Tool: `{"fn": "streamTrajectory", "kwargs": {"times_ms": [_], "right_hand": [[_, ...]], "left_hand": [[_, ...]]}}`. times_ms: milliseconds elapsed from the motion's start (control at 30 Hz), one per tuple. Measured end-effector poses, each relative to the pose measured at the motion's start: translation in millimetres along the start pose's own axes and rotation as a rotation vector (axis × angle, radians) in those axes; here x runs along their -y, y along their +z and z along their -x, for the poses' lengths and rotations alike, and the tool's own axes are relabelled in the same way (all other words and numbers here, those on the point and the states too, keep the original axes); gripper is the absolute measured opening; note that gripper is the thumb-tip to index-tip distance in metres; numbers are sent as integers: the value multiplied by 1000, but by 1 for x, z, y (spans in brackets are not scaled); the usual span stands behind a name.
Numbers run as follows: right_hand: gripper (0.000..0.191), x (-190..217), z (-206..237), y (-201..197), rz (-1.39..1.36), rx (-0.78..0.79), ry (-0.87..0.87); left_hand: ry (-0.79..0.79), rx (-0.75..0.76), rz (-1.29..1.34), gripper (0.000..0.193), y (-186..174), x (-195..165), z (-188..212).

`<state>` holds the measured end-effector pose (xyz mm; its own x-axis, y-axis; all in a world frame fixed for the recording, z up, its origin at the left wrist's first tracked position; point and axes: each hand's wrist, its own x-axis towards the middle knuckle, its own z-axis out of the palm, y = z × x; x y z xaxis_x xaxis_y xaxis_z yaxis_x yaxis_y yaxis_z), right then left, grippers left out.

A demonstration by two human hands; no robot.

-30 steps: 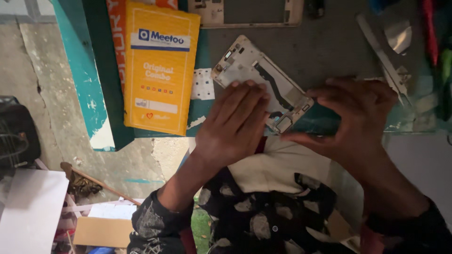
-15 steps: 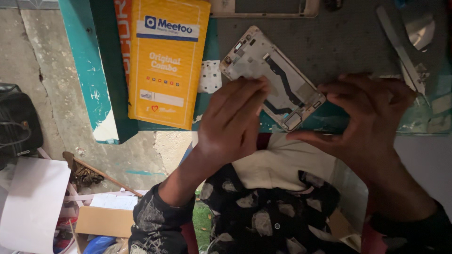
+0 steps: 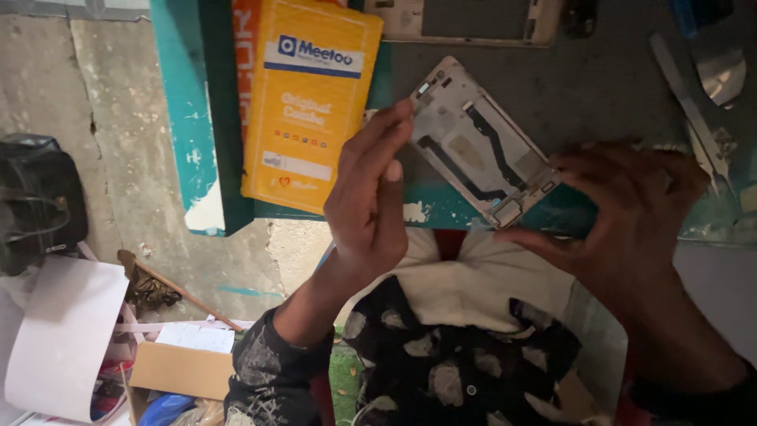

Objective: The person disassembles a mobile phone, removes the motherboard, and uses a metal tool to pry and adjust internal components. The person then places the motherboard on the table and handles a small bottle.

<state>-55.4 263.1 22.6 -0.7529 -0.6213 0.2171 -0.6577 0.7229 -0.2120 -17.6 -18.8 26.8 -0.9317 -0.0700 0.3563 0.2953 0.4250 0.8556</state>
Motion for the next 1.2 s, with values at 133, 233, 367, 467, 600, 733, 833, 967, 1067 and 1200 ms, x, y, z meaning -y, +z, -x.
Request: {"fn": "streamTrajectory", "kwargs": {"times_ms": [133,233,367,467,600,733,833,967,1067,1200], "right_hand": [[86,2,-1,-1,-59,-16,6],[86,3,-1,-2,-57,17,20],[86,4,-2,-2,-29,5,-7],[86,3,-2,-2,-24,-14,-29],[84,1,-1,1,-13,-39,-52],[83,0,0,3,-9,-53,-71],[85,1,2,5,-35,-33,-10],[83,1,2,6,-8,-41,-29],[83,0,1,7,-2,-48,-36],[85,1,0,6,-27,-41,-32]], "left_hand": [[-20,20,4,43,0,3,4],[-34,45,37,55,-2,6,5],[-3,54,26,56,-3,9,4],[-21,58,32,58,-1,8,3],[-39,103,62,59,-2,7,1],[-26,144,103,59,-4,6,0],[13,143,66,61,-3,6,-2],[1,125,95,54,-1,7,-3],[-15,137,115,47,-3,8,-2],[-15,137,118,43,-4,9,-1]]}}
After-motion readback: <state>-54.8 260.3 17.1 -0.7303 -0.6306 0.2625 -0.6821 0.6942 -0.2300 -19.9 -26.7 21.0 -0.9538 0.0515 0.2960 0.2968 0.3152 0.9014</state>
